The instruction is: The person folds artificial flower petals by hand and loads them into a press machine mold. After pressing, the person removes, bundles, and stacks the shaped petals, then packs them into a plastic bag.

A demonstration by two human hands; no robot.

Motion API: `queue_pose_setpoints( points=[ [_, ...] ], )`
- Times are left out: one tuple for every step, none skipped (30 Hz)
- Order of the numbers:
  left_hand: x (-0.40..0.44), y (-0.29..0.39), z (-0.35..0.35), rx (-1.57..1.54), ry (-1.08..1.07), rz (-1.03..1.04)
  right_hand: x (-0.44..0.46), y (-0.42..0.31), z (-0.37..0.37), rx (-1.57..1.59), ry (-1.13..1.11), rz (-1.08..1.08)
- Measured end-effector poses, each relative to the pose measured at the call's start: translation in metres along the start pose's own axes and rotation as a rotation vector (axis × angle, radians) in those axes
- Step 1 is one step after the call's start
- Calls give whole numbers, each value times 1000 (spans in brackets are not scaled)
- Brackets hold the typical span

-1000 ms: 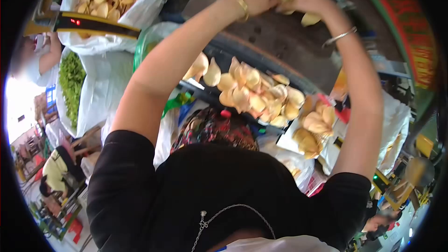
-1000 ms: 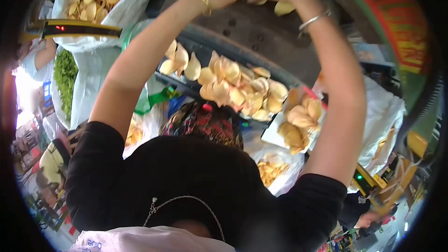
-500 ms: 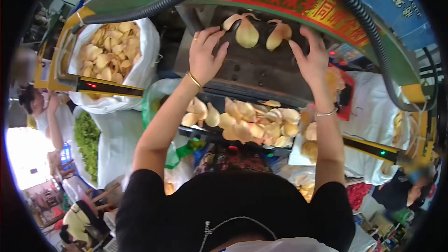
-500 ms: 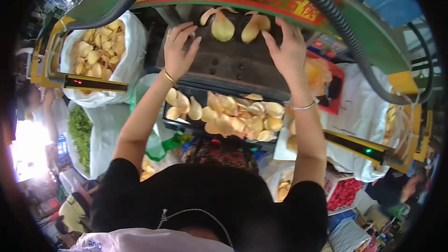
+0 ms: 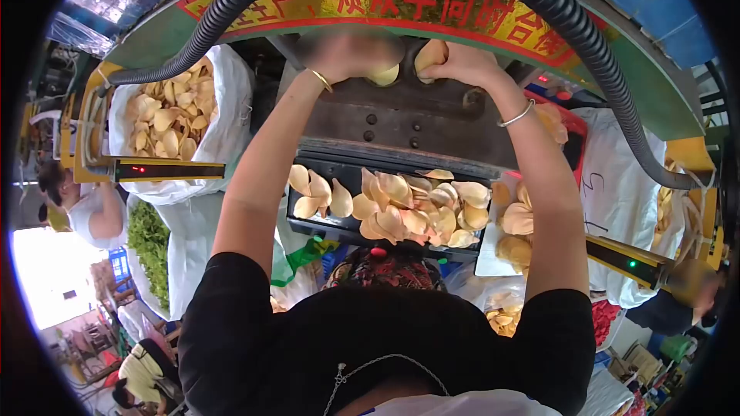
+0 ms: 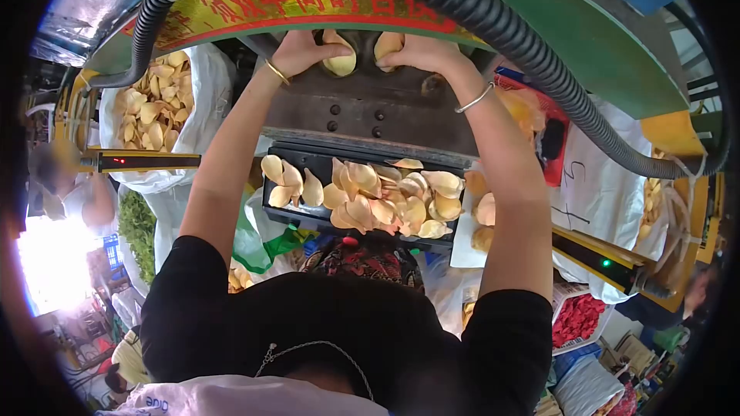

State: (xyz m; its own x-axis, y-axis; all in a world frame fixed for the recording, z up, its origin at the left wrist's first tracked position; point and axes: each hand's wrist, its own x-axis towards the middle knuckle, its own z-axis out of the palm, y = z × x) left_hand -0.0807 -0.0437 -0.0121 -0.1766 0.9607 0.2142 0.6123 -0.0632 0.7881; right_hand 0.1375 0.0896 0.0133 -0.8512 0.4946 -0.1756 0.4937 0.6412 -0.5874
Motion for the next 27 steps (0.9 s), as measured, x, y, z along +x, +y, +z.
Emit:
queue_pose_setpoints(
  points=[
    [1,0,-1,3,3,-2,2,0,-1,-16,4,-4],
    [1,0,-1,78,-23,-11,2,-1,-2,-30,7,-6],
    [1,2,-1,155,-54,-15,1,-2,-2,-41,16,-4],
    [3,5,-2,236,-84,-10,0,-2,-2,-37,30,-2],
    [6,5,-1,244,-86,8,2,0,0,-59,38,-6],
    [5,3,2,243,-34,70,4,1,1,-85,46,-12],
    [3,0,5,239,18,130,3,2,1,-109,52,-17],
    [3,-3,5,237,69,193,1,4,1,-111,74,-18],
    [-1,7,3,247,68,213,-8,3,2,-42,202,-88],
    [-13,21,2,73,125,163,-19,2,5,27,328,-156],
    [-23,33,3,-107,180,112,-29,3,8,90,452,-225],
    [-19,39,3,-292,233,65,-39,6,15,75,472,-224],
    [-5,43,10,-302,233,85,-53,10,28,179,659,-232],
    [9,46,28,-341,275,66,-66,14,40,281,826,-243],
    [17,48,50,-381,308,29,-78,19,50,394,984,-239],
    [14,46,70,-415,309,-21,-85,15,52,398,979,-195],
    [17,41,85,-428,262,-33,-82,5,43,787,820,-129],
    [33,40,98,-872,245,50,-75,2,32,1157,660,-86],
    [54,42,110,-1321,222,132,-66,9,31,1166,732,-67],
    [67,45,123,-1770,197,193,-59,15,32,1178,794,-45],
    [66,56,121,-1569,250,112,-55,13,26,1196,859,-59],
    [61,63,110,-1353,295,34,-49,9,22,1225,922,-72],
    [60,39,106,-980,401,88,-17,27,39,1059,1021,-121],
    [54,25,99,-598,491,145,-5,20,41,891,1103,-166],
    [45,13,93,-305,496,193,-5,18,45,520,976,-86],
    [38,19,86,-14,502,259,-18,-5,21,148,839,-20],
    [36,30,82,-4,497,272,7,5,20,234,895,-219]
  ],
)
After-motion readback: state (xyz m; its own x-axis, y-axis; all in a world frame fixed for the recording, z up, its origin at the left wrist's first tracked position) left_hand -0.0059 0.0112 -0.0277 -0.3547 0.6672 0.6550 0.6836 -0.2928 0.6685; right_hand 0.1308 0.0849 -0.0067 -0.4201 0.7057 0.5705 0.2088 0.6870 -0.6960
